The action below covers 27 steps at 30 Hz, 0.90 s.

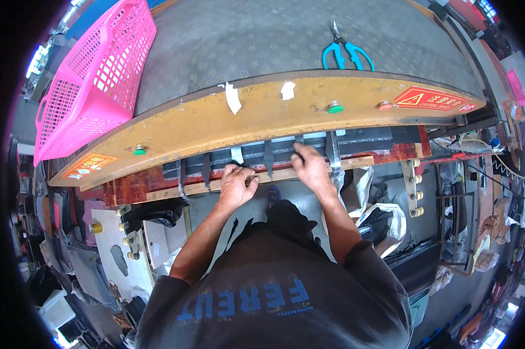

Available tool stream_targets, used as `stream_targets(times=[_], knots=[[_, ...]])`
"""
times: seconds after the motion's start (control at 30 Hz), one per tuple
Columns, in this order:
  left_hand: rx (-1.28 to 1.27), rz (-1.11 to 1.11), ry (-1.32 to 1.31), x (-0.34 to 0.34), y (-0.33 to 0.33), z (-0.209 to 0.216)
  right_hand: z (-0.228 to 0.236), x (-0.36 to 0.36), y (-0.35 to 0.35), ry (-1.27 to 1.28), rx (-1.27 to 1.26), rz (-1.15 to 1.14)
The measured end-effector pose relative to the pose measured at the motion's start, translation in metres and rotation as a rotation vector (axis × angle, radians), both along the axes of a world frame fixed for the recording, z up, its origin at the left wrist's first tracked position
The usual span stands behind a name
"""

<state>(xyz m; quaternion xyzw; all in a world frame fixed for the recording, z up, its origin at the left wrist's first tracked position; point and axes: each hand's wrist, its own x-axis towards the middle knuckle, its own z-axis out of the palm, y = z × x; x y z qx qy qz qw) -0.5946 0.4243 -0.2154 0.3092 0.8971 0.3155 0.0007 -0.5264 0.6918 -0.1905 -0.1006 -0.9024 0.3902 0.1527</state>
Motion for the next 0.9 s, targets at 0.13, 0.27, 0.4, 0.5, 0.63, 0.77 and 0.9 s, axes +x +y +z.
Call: stream_targets(times=[0.13, 0.27, 0.4, 0.5, 0.63, 0.77, 0.9], knots=[[-0.009, 0.045, 0.014, 0.01, 0.002, 0.004, -0.023, 0.009, -0.025, 0.043, 0.252, 0.117], [-0.007, 0.071, 0.027, 0.015, 0.005, 0.007, -0.032, 0.013, -0.032, 0.11, 0.297, 0.091], [0.005, 0.073, 0.045, 0.022, 0.003, 0.004, -0.037, 0.021, -0.032, 0.118, 0.242, 0.11], [-0.013, 0.043, 0.029, 0.039, -0.002, 0.005, -0.03, 0.041, -0.04, 0.092, 0.224, 0.095], [-0.134, -0.062, -0.008, 0.077, -0.011, 0.018, -0.002, 0.081, -0.045, -0.307, 0.112, 0.112], [-0.143, -0.023, -0.154, 0.104, -0.026, 0.027, 0.021, 0.076, -0.028, -0.033, 0.121, -0.146], [0.136, 0.042, -0.313, 0.109, -0.035, 0.012, 0.013, 0.04, -0.034, -0.093, 0.192, -0.214]])
